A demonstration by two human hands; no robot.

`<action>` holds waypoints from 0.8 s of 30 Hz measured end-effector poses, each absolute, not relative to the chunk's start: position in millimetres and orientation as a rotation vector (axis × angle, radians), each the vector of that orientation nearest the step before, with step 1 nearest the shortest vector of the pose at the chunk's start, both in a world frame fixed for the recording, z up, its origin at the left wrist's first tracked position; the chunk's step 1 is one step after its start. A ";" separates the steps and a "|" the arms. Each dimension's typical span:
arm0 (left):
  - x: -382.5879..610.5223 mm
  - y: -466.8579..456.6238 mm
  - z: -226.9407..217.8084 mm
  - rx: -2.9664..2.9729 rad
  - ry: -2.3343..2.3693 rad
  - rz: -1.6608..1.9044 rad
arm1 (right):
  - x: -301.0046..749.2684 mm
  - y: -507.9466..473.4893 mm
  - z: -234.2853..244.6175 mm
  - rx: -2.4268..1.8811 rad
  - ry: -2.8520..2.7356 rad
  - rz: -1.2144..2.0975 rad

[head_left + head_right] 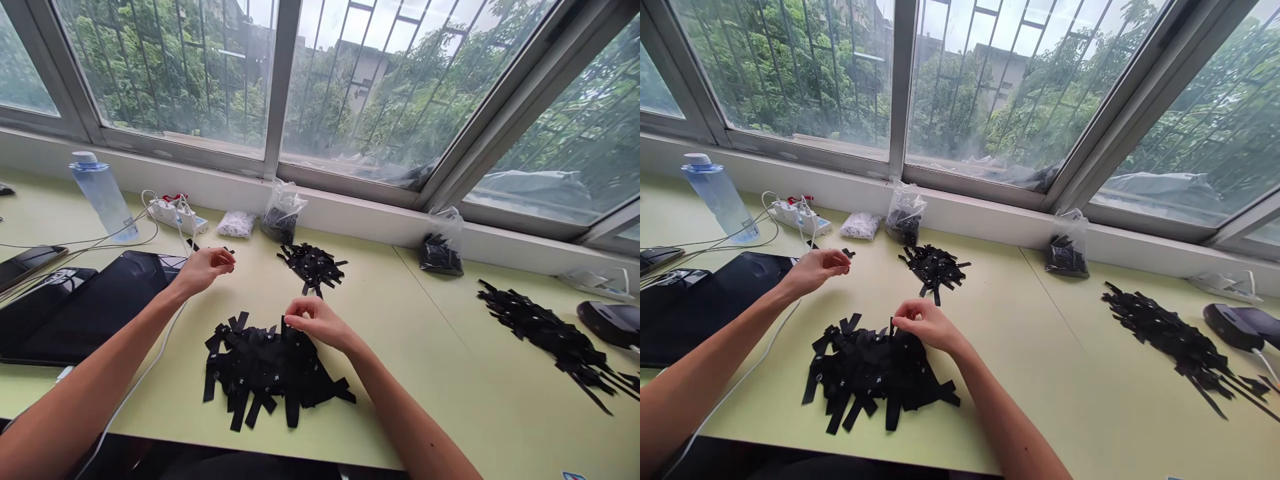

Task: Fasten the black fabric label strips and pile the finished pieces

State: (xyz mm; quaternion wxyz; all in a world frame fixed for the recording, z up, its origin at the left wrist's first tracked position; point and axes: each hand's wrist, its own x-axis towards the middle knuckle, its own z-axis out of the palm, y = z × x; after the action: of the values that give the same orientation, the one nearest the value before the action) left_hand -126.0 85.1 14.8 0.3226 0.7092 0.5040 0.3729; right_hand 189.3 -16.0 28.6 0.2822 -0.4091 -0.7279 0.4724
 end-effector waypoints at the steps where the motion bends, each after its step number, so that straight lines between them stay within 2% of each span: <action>1: -126.4 85.4 14.5 1.949 1.404 1.000 | 190.4 -15.1 28.4 -1.069 -1.893 1.308; 7: -119.0 79.0 22.4 2.354 1.544 1.131 | 190.4 -11.8 24.3 -0.950 -1.599 1.468; 11: -86.7 52.2 37.4 2.272 1.271 1.136 | 187.7 -12.5 25.0 -0.868 -1.424 1.551; 16: -47.8 14.8 45.6 2.046 0.825 0.908 | 185.8 -13.3 28.5 -0.766 -1.319 1.572; 24: -30.3 -4.1 36.1 1.854 0.611 0.815 | 178.9 -15.9 31.4 -0.713 -1.265 1.542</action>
State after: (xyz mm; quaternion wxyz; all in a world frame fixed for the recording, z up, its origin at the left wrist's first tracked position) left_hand -30.3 -4.1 36.1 0.4908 0.7637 0.2515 0.3356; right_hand 178.9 -15.9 31.4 0.4898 -0.2935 -0.5206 0.6348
